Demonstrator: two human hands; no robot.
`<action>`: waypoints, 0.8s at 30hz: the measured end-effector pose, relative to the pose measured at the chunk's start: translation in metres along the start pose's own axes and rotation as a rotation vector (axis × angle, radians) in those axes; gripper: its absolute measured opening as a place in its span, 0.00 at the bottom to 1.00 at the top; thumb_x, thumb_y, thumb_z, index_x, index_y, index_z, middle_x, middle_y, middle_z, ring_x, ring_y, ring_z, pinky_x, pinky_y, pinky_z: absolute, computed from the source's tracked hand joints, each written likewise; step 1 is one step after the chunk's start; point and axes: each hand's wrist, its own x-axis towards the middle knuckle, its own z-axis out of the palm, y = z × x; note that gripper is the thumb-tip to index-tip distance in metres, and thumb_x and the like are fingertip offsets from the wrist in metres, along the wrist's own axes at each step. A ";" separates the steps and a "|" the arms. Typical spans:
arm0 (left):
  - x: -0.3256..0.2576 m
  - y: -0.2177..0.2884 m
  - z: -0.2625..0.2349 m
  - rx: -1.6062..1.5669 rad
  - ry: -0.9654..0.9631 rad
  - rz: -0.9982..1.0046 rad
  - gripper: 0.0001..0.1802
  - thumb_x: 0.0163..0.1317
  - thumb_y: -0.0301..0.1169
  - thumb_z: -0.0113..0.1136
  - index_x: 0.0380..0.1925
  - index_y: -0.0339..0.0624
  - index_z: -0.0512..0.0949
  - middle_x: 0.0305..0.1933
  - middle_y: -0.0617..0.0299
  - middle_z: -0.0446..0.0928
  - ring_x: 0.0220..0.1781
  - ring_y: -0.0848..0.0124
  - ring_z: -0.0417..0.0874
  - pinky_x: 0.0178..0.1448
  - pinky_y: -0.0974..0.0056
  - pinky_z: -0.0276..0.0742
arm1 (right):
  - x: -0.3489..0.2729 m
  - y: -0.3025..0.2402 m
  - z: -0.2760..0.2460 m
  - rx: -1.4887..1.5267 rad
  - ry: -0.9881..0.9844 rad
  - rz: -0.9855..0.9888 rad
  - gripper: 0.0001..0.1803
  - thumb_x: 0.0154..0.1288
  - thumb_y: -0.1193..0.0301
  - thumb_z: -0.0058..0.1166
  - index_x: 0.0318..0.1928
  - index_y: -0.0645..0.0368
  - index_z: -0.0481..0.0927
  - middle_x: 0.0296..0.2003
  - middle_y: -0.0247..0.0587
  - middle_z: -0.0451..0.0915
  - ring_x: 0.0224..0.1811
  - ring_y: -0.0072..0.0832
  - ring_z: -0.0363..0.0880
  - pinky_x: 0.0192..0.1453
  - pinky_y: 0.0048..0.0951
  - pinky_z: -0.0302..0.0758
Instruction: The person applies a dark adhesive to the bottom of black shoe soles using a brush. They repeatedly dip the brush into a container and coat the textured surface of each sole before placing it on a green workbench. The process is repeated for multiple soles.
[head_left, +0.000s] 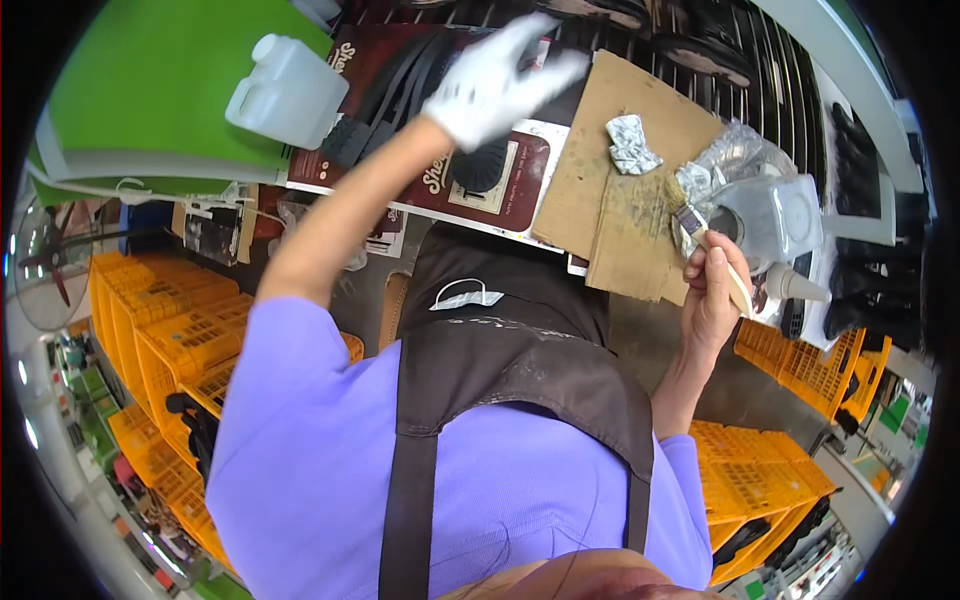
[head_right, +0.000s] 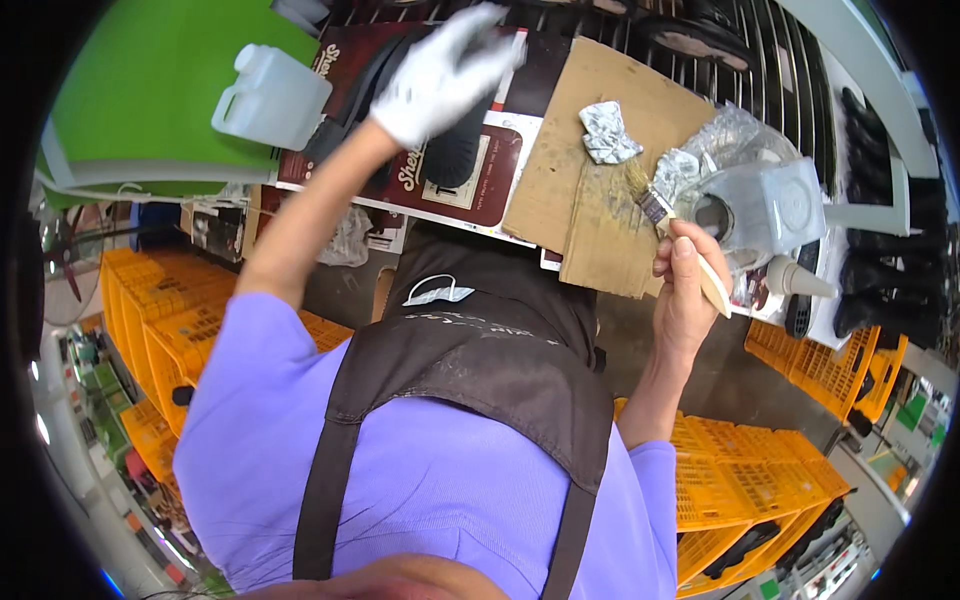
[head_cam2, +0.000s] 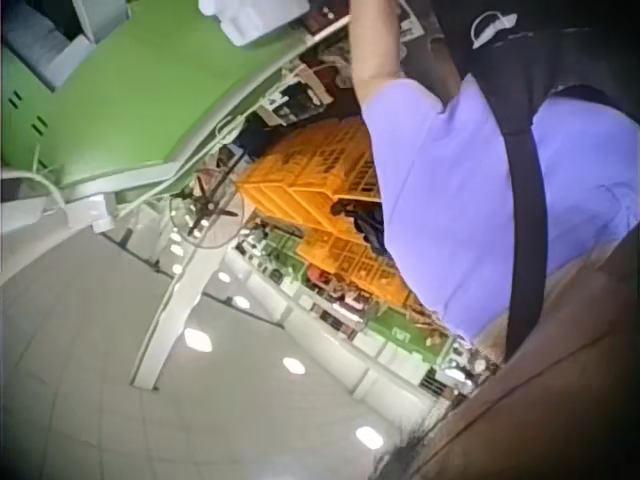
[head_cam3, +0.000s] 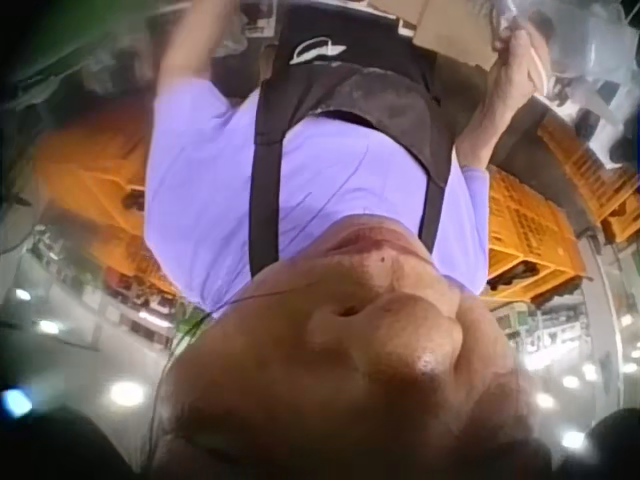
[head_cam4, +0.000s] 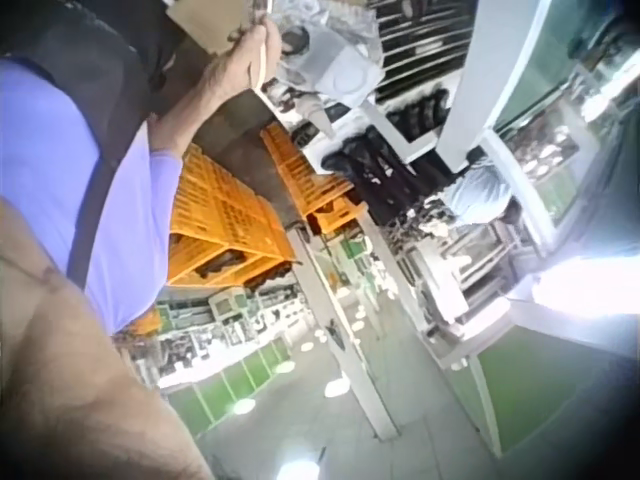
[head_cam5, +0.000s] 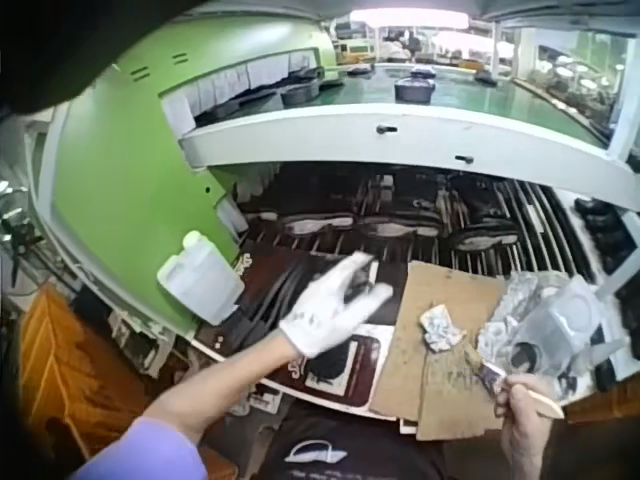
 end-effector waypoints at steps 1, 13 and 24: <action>-0.024 -0.010 0.011 0.194 -0.014 -0.046 0.45 0.49 0.61 0.55 0.56 0.35 0.64 0.50 0.39 0.71 0.53 0.47 0.72 0.58 0.57 0.68 | 0.000 0.002 -0.004 -0.010 0.006 -0.005 0.13 0.62 0.70 0.54 0.43 0.67 0.77 0.26 0.37 0.75 0.26 0.18 0.70 0.29 0.18 0.66; -0.093 -0.045 0.039 -0.578 0.115 -0.600 0.37 0.50 0.45 0.64 0.55 0.31 0.66 0.46 0.50 0.73 0.47 0.61 0.76 0.52 0.63 0.72 | 0.022 -0.028 -0.053 -0.668 0.323 -0.200 0.08 0.60 0.72 0.57 0.35 0.66 0.81 0.22 0.27 0.76 0.22 0.10 0.67 0.24 0.13 0.62; -0.084 0.015 0.018 -2.008 -0.219 -0.506 0.38 0.63 0.60 0.34 0.53 0.35 0.68 0.42 0.46 0.74 0.35 0.56 0.76 0.38 0.55 0.72 | 0.042 0.011 -0.049 -1.013 0.211 -0.236 0.09 0.55 0.67 0.60 0.30 0.60 0.82 0.22 0.46 0.79 0.22 0.29 0.78 0.29 0.27 0.73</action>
